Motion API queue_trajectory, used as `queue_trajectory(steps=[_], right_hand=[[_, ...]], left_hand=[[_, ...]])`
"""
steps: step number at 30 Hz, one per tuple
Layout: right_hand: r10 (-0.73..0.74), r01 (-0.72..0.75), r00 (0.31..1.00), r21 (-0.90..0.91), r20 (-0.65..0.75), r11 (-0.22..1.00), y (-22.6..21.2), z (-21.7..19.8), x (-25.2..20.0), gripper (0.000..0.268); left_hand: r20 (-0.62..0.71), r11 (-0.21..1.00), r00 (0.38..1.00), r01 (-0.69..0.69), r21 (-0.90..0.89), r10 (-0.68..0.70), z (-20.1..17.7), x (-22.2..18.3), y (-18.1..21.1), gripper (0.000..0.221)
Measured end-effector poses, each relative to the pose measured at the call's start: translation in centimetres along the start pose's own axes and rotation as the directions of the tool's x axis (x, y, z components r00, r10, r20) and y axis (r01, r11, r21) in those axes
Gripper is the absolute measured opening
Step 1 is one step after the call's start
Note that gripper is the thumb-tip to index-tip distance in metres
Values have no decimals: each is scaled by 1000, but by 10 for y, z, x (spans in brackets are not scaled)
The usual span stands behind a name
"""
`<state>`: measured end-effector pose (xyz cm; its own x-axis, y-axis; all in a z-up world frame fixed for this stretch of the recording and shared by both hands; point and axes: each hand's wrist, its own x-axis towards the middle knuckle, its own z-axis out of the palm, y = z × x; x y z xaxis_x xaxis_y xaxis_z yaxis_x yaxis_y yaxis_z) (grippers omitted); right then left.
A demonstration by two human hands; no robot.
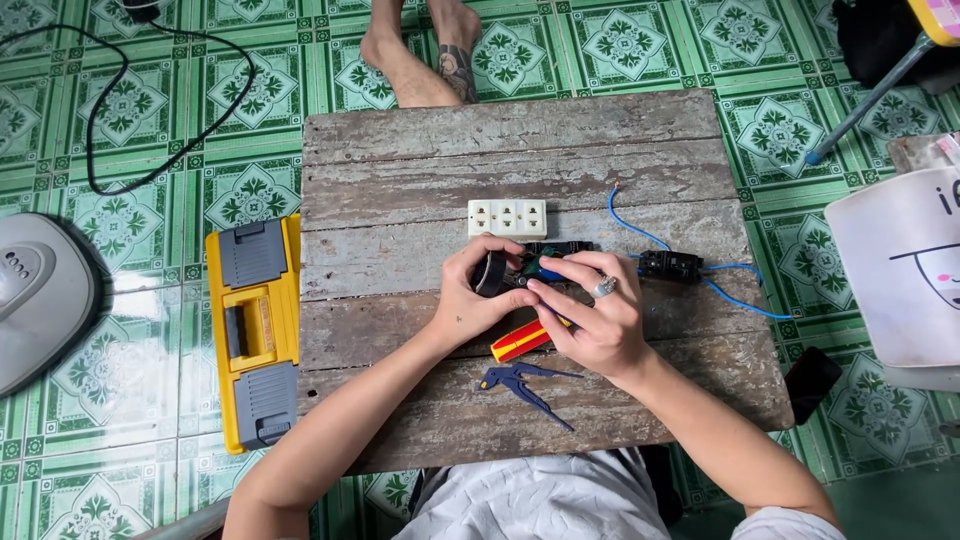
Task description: Applying electrical tape to components and securing wire connections on a terminal block using a screwdriver.
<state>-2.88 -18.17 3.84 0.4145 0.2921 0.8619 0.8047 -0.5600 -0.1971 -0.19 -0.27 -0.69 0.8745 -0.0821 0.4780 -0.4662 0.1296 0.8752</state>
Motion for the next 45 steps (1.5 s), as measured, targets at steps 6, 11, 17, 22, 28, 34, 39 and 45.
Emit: queue_trajectory(steps=[6, 11, 17, 22, 28, 34, 39, 45], right_hand=[[9, -9, 1000, 15, 2, 1000, -1, -3, 2, 15], [19, -19, 999, -1, 33, 1000, 0, -3, -4, 15], [3, -3, 999, -3, 51, 1000, 6, 1, -10, 16], [-27, 30, 998, -37, 62, 999, 9, 1, -14, 14], [-52, 55, 997, -60, 61, 997, 10, 0, -14, 14], [-14, 15, 998, -13, 65, 1000, 7, -2, -8, 16], [-7, 7, 998, -13, 57, 1000, 6, -3, -6, 17], [7, -6, 999, -20, 52, 1000, 7, 0, -11, 22]], left_hand=[[26, 1000, 999, -27, -1, 27, 0, 0, 1, 55], [53, 999, 998, -38, -3, 38, -1, 0, -2, 56], [45, 999, 998, -45, -8, 45, -1, 1, -3, 56], [50, 999, 998, -46, -22, 47, -2, 0, -3, 54], [55, 999, 998, -39, -26, 40, -2, 1, -3, 55], [49, 999, 998, -34, -31, 35, -1, 1, 0, 51], [45, 999, 998, -38, -31, 39, 0, 1, -2, 48], [49, 999, 998, -30, -16, 31, 0, 1, 1, 47]])
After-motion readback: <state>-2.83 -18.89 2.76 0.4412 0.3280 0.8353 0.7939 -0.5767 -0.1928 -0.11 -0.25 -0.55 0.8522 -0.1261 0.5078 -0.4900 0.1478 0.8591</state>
